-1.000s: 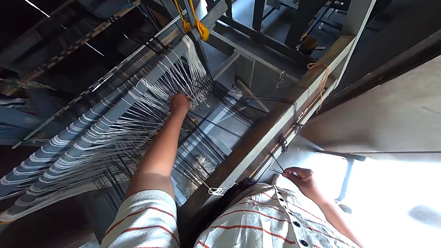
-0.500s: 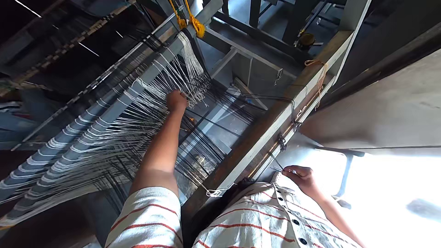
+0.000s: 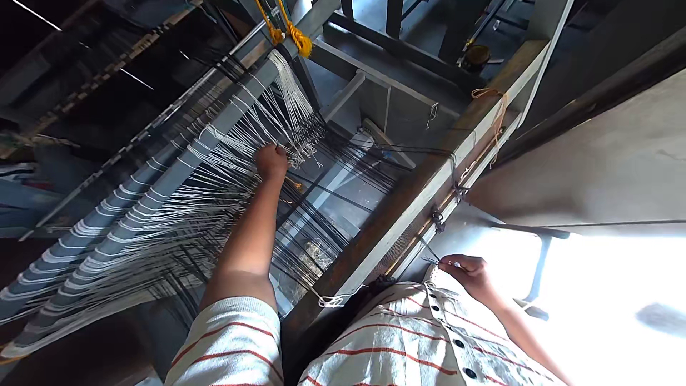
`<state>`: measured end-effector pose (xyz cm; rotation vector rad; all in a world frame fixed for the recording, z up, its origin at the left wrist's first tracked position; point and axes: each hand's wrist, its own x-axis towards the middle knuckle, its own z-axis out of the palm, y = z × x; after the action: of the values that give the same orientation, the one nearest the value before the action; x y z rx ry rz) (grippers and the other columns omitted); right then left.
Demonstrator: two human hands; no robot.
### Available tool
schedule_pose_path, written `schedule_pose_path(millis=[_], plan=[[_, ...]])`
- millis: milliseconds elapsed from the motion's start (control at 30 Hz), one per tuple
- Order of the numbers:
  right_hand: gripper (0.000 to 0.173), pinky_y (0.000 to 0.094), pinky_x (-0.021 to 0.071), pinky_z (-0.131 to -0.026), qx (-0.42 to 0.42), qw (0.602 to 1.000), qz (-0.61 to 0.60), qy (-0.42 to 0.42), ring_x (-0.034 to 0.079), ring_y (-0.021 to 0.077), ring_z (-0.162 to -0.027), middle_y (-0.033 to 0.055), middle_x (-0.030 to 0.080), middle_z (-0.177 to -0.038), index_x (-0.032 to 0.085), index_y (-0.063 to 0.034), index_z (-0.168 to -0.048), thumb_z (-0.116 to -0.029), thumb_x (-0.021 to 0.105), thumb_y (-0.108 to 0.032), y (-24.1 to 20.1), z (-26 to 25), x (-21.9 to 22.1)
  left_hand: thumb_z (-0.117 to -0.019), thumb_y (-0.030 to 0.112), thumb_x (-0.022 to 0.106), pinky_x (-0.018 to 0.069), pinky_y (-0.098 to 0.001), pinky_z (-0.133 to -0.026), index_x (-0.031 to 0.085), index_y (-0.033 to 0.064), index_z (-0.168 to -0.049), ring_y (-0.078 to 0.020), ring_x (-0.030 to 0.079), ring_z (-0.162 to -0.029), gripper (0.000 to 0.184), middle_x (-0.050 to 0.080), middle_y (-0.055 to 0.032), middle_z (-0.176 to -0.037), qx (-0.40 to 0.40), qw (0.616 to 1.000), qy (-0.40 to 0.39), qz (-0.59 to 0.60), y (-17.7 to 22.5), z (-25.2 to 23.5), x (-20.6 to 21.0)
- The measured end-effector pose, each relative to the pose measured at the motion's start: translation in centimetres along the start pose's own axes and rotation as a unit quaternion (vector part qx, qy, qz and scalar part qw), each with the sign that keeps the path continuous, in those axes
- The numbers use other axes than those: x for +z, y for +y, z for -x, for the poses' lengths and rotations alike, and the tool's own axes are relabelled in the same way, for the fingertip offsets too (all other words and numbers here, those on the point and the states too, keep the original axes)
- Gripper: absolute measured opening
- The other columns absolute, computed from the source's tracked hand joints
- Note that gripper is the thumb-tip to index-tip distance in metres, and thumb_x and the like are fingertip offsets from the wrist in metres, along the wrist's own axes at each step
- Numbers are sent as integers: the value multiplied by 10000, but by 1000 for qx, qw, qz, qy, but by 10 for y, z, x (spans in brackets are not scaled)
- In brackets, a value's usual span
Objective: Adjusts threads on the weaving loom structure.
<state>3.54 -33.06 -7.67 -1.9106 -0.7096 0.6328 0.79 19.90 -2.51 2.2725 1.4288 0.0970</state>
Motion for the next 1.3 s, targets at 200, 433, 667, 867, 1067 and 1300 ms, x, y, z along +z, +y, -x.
schedule_pose_path(millis=[200, 433, 667, 867, 1067, 1300], plan=[[202, 107, 451, -634, 6, 1000, 4, -2, 547, -82, -650, 16, 722, -789, 766, -11, -936, -934, 656, -181, -1, 0, 0, -1095, 287, 458, 483, -665, -948, 701, -19, -1152, -462, 671, -1086, 395, 697, -283, -1127, 86, 994, -2, -67, 0, 4, 7], [193, 94, 439, -624, 14, 1000, 8, -3, 534, -93, -637, 11, 724, -795, 767, -12, -939, -931, 657, -170, -2, 0, 1, -1099, 153, 411, 511, -610, -980, 589, 51, -1408, -415, 673, -1122, 371, 639, -243, -1315, 83, 994, -77, 7, 0, -1, 10], [187, 78, 458, -652, -4, 1000, 7, -7, 565, -106, -672, 8, 733, -809, 765, -4, -928, -924, 661, -160, -1, -2, 3, -1093, 84, 368, 562, -458, -856, 552, -37, -1316, -275, 678, -1001, 313, 600, -201, -1344, -18, 963, -142, 230, 9, -10, 9], [183, 76, 456, -656, -8, 1000, 11, -8, 566, -109, -679, 6, 732, -810, 766, -9, -932, -925, 654, -153, -1, -2, 1, -1112, 114, 336, 567, -370, -783, 449, -16, -1440, -210, 685, -897, 370, 623, -204, -1298, -70, 942, -151, 293, 9, -10, 0], [208, 79, 407, -591, -12, 1000, 14, -5, 491, -113, -608, -20, 699, -750, 764, -16, -923, -927, 662, -198, 1, -2, 4, -1148, 247, 226, 597, -405, -794, 412, -28, -1464, -276, 719, -925, 458, 609, -268, -1281, -107, 931, -125, 325, 14, -8, -1], [196, 68, 421, -613, -20, 1000, 8, -3, 513, -122, -633, -14, 712, -774, 763, -9, -927, -927, 658, -174, 2, -1, 1, -1142, 398, 161, 610, -447, -773, 381, -23, -1487, -307, 731, -868, 587, 634, -284, -1215, -122, 936, -111, 312, 17, -12, 4]])
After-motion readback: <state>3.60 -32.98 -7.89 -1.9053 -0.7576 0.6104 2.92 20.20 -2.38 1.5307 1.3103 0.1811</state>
